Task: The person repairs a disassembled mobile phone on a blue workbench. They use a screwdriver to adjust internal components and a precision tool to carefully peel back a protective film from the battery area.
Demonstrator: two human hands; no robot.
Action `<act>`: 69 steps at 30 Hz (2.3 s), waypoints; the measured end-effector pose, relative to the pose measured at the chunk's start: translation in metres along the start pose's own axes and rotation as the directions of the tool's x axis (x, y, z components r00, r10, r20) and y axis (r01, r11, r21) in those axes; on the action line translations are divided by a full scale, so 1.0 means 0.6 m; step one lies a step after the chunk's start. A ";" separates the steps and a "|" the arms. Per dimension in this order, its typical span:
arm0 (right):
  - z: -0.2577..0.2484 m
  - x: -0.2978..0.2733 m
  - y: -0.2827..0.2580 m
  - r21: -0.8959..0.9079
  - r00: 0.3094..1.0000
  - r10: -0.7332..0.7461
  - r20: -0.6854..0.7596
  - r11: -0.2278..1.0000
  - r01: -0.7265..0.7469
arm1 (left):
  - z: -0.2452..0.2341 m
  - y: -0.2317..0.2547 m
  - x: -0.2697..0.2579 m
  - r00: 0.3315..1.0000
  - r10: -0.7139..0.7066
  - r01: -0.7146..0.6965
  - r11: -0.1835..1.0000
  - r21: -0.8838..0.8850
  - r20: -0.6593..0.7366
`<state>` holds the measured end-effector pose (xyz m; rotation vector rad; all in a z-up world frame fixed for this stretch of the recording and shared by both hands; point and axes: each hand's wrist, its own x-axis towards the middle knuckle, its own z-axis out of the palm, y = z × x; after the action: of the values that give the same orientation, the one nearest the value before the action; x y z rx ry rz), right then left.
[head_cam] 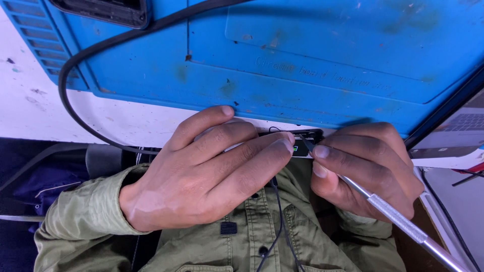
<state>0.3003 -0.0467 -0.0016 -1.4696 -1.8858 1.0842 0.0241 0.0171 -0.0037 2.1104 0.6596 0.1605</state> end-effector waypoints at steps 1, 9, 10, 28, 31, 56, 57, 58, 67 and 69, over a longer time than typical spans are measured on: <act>0.000 0.000 0.001 -0.003 1.000 -0.003 0.010 1.000 0.003 | 0.001 0.000 -0.001 1.000 0.000 0.000 1.000 -0.002 0.005; 0.000 -0.010 0.001 0.009 0.999 0.037 0.017 0.999 -0.037 | 0.003 0.003 0.000 1.000 -0.008 0.008 1.000 -0.007 -0.014; -0.003 -0.012 0.003 0.009 0.998 0.032 0.057 0.999 -0.032 | 0.004 0.002 0.001 1.000 -0.010 0.010 1.000 -0.011 -0.017; 0.019 -0.010 -0.006 0.009 0.999 0.015 -0.031 1.000 -0.014 | 0.038 0.016 0.000 0.985 -0.061 0.074 0.994 0.077 -0.164; 0.027 -0.010 -0.002 0.013 0.997 -0.023 -0.078 1.000 0.024 | 0.042 0.015 -0.003 0.984 -0.050 0.066 0.994 0.088 -0.171; 0.033 -0.015 0.000 0.024 0.985 -0.170 -0.017 0.985 0.170 | 0.071 0.025 -0.016 0.957 -0.050 0.089 0.988 0.125 -0.286; 0.033 -0.015 0.001 0.021 0.982 -0.188 -0.022 0.982 0.188 | 0.069 0.025 -0.016 0.957 -0.048 0.087 0.988 0.124 -0.285; 0.034 -0.015 0.002 0.019 0.978 -0.205 -0.027 0.978 0.206 | 0.068 0.025 -0.015 0.957 -0.047 0.085 0.989 0.123 -0.285; 0.043 -0.021 -0.010 -0.070 0.979 -0.179 -0.102 0.983 0.172 | 0.068 0.025 -0.010 0.961 -0.052 0.090 0.987 0.130 -0.273; 0.031 -0.020 0.004 -0.016 0.979 -0.201 -0.021 0.979 0.201 | 0.072 0.023 -0.013 0.959 -0.047 0.085 0.988 0.127 -0.279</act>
<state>0.2903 -0.0631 -0.0132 -1.2608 -1.9807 0.9577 0.0381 -0.0248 -0.0173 2.2159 0.9285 0.3864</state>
